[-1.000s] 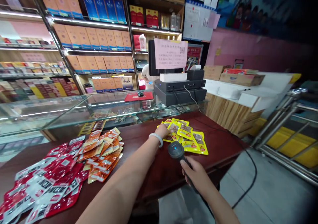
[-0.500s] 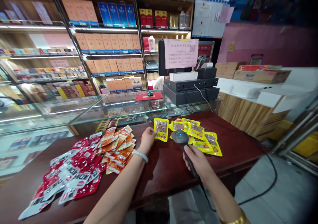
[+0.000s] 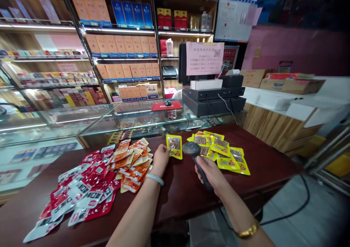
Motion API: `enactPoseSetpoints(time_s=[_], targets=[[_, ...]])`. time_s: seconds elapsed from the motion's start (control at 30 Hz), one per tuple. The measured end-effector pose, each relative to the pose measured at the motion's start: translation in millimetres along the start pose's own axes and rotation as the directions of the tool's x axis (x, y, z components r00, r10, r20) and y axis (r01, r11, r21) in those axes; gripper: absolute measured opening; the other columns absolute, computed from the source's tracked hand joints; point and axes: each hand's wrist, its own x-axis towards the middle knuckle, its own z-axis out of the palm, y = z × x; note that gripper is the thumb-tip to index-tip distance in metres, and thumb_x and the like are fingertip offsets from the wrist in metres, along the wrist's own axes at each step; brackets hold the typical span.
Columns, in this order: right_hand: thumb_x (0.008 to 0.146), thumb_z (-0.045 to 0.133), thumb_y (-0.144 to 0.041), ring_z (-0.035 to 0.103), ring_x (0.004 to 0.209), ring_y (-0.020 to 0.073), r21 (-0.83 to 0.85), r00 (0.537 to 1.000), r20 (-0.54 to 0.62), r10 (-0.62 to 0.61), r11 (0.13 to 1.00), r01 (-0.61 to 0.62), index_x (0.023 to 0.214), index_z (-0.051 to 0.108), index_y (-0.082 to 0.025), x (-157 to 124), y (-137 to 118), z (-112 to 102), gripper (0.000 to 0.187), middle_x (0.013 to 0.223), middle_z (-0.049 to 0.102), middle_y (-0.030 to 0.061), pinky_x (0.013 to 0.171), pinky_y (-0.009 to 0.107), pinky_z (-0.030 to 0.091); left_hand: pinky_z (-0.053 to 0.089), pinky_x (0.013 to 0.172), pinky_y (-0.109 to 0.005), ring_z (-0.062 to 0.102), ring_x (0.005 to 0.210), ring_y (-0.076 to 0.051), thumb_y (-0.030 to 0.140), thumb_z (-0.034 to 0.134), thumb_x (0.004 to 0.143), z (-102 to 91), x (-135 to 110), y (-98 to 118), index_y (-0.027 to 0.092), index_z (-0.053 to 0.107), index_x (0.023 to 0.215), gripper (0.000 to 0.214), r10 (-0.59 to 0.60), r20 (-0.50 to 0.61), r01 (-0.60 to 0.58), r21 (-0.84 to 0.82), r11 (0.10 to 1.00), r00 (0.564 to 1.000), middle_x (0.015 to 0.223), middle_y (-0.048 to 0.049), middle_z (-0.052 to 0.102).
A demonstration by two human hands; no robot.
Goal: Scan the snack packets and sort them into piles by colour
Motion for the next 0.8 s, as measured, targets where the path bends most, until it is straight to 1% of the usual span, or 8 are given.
enactPoseSetpoints(time_s=[0.13, 0.23, 0.3, 0.37, 0.43, 0.57, 0.67, 0.8], targets=[[0.076, 0.061, -0.07, 0.046, 0.039, 0.0071, -0.058, 1.0, 0.007, 0.027, 0.998, -0.026, 0.083, 0.054, -0.02, -6.0, 13.0, -12.5, 0.051, 0.057, 0.053, -0.0075, 0.035, 0.018, 0.035, 0.045, 0.072, -0.031, 0.066, 0.084, -0.024, 0.03, 0.056, 0.085, -17.2, -0.8, 2.8, 0.019, 0.057, 0.093, 0.013, -0.054, -0.05, 0.064, 0.209, 0.976, 0.997, 0.087, -0.0093, 0.069], [0.077, 0.06, -0.069, 0.046, 0.039, 0.0068, -0.076, 0.999, -0.003, 0.04, 0.996, -0.041, 0.085, 0.054, -0.02, -13.0, 19.0, -25.2, 0.05, 0.058, 0.053, -0.0075, 0.035, 0.017, 0.034, 0.043, 0.092, -0.038, 0.06, 0.11, -0.03, 0.027, 0.056, 0.085, -23.3, -7.0, 13.3, 0.014, 0.056, 0.113, 0.032, 0.161, -0.202, -0.075, 0.376, 0.923, 0.966, 0.111, -0.0168, 0.066], [0.077, 0.059, -0.069, 0.046, 0.039, 0.0068, -0.079, 0.999, -0.019, 0.048, 0.996, -0.05, 0.086, 0.055, -0.02, -17.4, 20.5, -34.1, 0.05, 0.057, 0.053, -0.0075, 0.035, 0.017, 0.034, 0.037, 0.102, -0.041, 0.053, 0.12, -0.031, 0.029, 0.057, 0.084, -17.5, -9.4, 26.3, 0.015, 0.057, 0.118, 0.036, 0.312, -0.215, -0.195, 0.437, 0.878, 0.925, 0.121, -0.0173, 0.062], [0.078, 0.059, -0.068, 0.046, 0.04, 0.007, -0.074, 0.998, -0.036, 0.052, 0.996, -0.055, 0.088, 0.055, -0.02, -20.9, 20.8, -41.7, 0.05, 0.057, 0.052, -0.0077, 0.035, 0.016, 0.034, 0.038, 0.101, -0.039, 0.055, 0.118, -0.03, 0.033, 0.059, 0.084, -2.7, -7.2, 43.0, 0.017, 0.061, 0.115, 0.035, 0.328, -0.101, -0.266, 0.39, 0.882, 0.939, 0.12, -0.0154, 0.064], [0.078, 0.059, -0.068, 0.046, 0.039, 0.0071, -0.064, 0.997, -0.048, 0.053, 0.996, -0.056, 0.09, 0.055, -0.02, -23.5, 20.4, -47.3, 0.05, 0.056, 0.052, -0.0079, 0.035, 0.016, 0.035, 0.043, 0.091, -0.035, 0.062, 0.107, -0.028, 0.041, 0.061, 0.083, 18.8, -0.2, 61.1, 0.018, 0.064, 0.11, 0.035, 0.257, 0.08, -0.269, 0.271, 0.924, 0.963, 0.113, -0.0143, 0.068], [0.077, 0.059, -0.07, 0.045, 0.038, 0.0065, -0.044, 0.997, -0.061, 0.049, 0.998, -0.052, 0.089, 0.054, -0.02, -28.2, 19.1, -52.6, 0.051, 0.056, 0.052, -0.0078, 0.034, 0.016, 0.034, 0.044, 0.075, -0.031, 0.068, 0.092, -0.027, 0.051, 0.055, 0.086, 63.7, 20.3, 91.8, 0.014, 0.069, 0.094, 0.04, 0.144, 0.338, -0.216, 0.184, 0.959, 0.93, 0.098, -0.0168, 0.073], [0.076, 0.06, -0.071, 0.044, 0.039, 0.0061, -0.036, 0.995, -0.082, 0.059, 0.997, -0.062, 0.088, 0.054, -0.02, -33.3, 18.3, -54.8, 0.052, 0.056, 0.052, -0.0076, 0.034, 0.015, 0.033, 0.044, 0.074, -0.029, 0.068, 0.094, -0.027, 0.049, 0.058, 0.085, 87.9, 32.1, 104.9, 0.013, 0.069, 0.086, 0.038, 0.091, 0.383, -0.201, 0.26, 0.944, 0.919, 0.097, -0.0191, 0.073], [0.074, 0.061, -0.072, 0.045, 0.04, 0.0065, -0.037, 0.992, -0.102, 0.076, 0.996, -0.08, 0.089, 0.054, -0.021, -42.2, 17.7, -59.6, 0.053, 0.057, 0.053, -0.0072, 0.034, 0.015, 0.033, 0.044, 0.073, -0.026, 0.068, 0.093, -0.024, 0.033, 0.067, 0.081, 105.0, 36.7, 107.5, 0.014, 0.066, 0.091, 0.022, 0.071, 0.368, -0.173, 0.251, 0.953, 0.927, 0.1, -0.0168, 0.072]])
